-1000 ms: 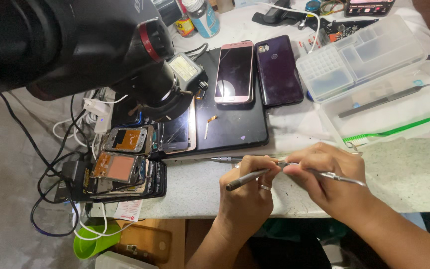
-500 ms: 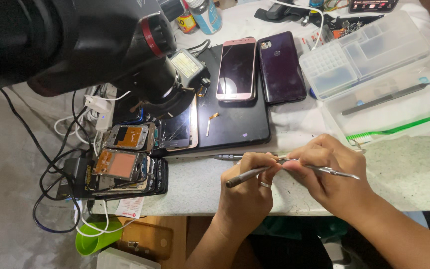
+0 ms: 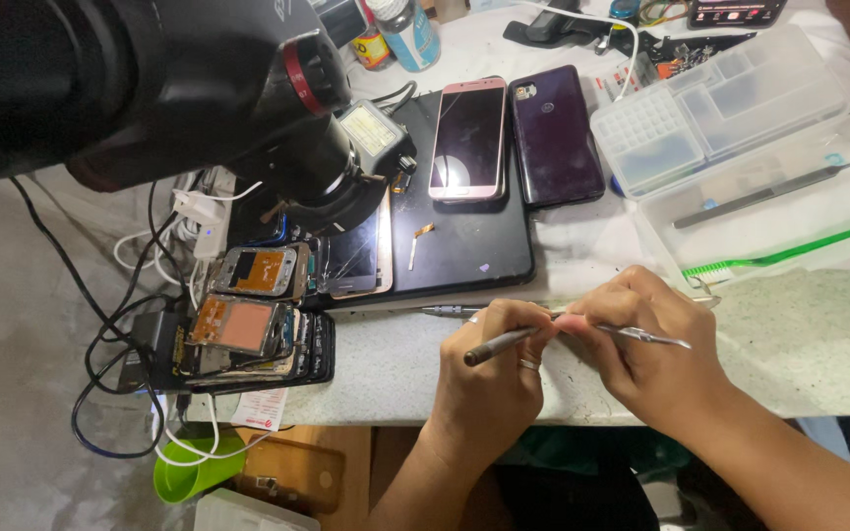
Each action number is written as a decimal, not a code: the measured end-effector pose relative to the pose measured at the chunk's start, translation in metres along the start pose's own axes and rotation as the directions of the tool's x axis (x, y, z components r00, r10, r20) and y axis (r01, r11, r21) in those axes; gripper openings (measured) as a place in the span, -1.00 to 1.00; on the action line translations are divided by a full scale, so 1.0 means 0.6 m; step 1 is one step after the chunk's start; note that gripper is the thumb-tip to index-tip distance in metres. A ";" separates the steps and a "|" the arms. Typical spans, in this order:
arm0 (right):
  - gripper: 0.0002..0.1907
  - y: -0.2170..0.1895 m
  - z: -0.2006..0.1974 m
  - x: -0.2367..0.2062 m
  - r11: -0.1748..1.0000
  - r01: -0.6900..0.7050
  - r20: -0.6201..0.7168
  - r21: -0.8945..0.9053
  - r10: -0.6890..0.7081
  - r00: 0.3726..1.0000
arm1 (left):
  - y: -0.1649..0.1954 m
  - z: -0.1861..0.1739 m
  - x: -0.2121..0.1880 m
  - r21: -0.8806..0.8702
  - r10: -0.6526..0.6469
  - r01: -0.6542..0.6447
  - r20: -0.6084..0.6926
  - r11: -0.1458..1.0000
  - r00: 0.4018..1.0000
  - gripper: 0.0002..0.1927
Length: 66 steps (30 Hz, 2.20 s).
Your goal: The person uses a screwdriver and tweezers to remove screws and pry open the back cover of a smartphone. They carefully separate the cover from the frame and set it aside, exposing the internal components.
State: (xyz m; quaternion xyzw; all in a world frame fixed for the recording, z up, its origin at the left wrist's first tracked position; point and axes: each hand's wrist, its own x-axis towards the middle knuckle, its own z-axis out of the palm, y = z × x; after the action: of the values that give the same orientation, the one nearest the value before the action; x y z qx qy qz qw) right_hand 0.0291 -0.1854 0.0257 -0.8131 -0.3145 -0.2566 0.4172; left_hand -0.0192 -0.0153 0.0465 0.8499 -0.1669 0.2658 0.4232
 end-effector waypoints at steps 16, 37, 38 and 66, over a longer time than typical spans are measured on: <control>-0.82 -0.003 -0.005 -0.003 0.993 -0.094 0.013 0.074 0.094 0.996 | 0.005 -0.004 0.002 -0.004 -0.032 0.033 0.044 0.999 0.998 -0.84; -0.78 0.003 -0.006 0.000 0.968 -0.252 0.081 0.020 0.250 0.965 | 0.002 -0.013 0.016 -0.047 -0.123 0.129 0.115 0.990 0.986 -0.84; -0.76 0.002 -0.007 0.001 0.963 -0.269 0.088 0.014 0.267 0.960 | 0.002 -0.014 0.019 -0.034 -0.113 0.118 0.122 0.992 0.986 -0.84; -0.74 0.002 -0.006 0.009 0.931 -0.364 0.120 -0.034 0.366 0.923 | -0.027 0.005 -0.013 -0.348 -0.204 0.189 -0.007 0.918 0.979 -0.90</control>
State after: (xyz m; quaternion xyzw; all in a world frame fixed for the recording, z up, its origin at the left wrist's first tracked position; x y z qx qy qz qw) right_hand 0.0329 -0.1872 0.0303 -0.8740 -0.1816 -0.1253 0.4329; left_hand -0.0164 -0.0081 0.0302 0.7689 -0.1158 0.2068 0.5938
